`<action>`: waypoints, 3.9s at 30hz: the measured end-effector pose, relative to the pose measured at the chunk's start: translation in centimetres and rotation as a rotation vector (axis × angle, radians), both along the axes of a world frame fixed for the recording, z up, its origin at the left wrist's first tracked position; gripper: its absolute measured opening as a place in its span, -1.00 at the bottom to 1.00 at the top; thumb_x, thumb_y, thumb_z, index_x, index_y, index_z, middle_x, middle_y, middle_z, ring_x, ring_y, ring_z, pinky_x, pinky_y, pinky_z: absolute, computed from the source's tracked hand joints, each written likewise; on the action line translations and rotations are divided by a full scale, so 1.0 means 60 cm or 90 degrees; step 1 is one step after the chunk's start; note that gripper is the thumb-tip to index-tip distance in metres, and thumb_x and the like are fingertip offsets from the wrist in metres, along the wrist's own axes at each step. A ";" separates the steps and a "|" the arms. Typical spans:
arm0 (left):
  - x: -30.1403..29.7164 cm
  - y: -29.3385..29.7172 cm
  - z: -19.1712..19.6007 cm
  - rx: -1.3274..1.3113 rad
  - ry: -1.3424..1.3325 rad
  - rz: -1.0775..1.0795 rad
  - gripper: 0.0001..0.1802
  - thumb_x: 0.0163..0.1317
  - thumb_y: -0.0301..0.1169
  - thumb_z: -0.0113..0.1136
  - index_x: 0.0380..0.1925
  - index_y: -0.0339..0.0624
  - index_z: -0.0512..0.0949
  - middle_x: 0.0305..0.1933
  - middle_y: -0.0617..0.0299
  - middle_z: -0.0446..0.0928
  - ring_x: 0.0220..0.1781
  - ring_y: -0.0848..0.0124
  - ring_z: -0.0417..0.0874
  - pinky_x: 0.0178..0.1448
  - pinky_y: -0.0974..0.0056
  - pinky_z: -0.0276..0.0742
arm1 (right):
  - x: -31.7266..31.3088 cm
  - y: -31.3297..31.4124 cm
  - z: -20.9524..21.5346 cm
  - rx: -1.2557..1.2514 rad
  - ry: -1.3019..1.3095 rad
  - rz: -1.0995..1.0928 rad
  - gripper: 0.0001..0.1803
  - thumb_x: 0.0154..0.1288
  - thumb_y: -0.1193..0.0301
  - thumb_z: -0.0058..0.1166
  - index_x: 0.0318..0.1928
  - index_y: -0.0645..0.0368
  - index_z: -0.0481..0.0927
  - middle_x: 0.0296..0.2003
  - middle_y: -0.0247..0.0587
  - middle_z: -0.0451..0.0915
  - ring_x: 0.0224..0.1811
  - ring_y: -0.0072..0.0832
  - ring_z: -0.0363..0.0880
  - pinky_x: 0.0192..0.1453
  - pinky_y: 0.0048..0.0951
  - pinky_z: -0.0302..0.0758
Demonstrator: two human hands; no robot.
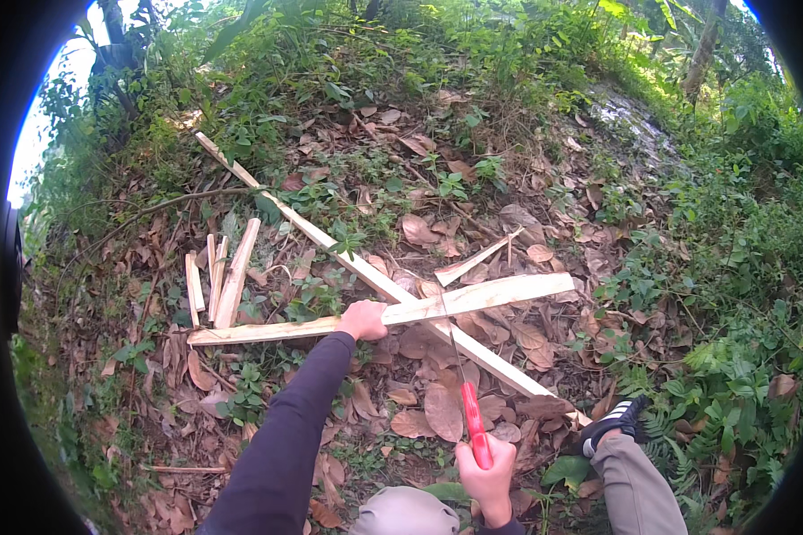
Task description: The person uses a red folding saw to cut a long, thin piece of light-colored wood that is resting on the forest floor. The person holds the wood steady with one hand while sawing with the other, creating smaller segments.
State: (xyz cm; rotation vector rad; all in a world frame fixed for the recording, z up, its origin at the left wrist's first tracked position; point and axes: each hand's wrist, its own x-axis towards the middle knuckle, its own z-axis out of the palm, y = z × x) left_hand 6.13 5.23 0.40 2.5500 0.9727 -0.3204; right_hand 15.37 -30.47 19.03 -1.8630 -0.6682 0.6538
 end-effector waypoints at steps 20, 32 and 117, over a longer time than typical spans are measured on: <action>0.002 0.015 0.005 -0.095 0.029 0.027 -0.54 0.02 -0.21 0.21 -0.09 -0.17 0.71 0.03 -0.08 0.68 0.10 0.02 0.70 0.24 0.04 0.59 | 0.022 0.020 0.007 -0.062 -0.222 0.039 -0.66 0.33 0.23 0.37 -0.22 0.29 0.62 -0.62 -0.19 0.53 -0.61 -0.42 0.50 -0.44 -0.33 0.42; 0.005 0.015 -0.004 -0.053 0.024 0.022 -0.59 -0.02 -0.20 0.24 -0.17 -0.14 0.70 -0.05 -0.05 0.71 0.04 0.05 0.72 0.21 0.06 0.62 | 0.001 -0.035 0.028 0.000 -0.004 -0.162 -0.65 0.49 0.42 0.07 -0.48 0.33 0.54 -0.71 -0.40 0.41 -0.63 -0.75 0.29 -0.57 -0.53 0.18; 0.003 0.030 -0.021 -0.165 0.042 0.032 -0.49 -0.05 -0.20 0.25 -0.12 -0.33 0.71 0.01 -0.21 0.67 0.08 -0.02 0.71 0.22 0.07 0.61 | 0.030 0.106 -0.016 0.014 -0.193 -0.120 -0.64 0.47 0.41 0.11 -0.51 0.33 0.52 -0.76 -0.12 0.35 -0.75 -0.53 0.31 -0.58 -0.35 0.22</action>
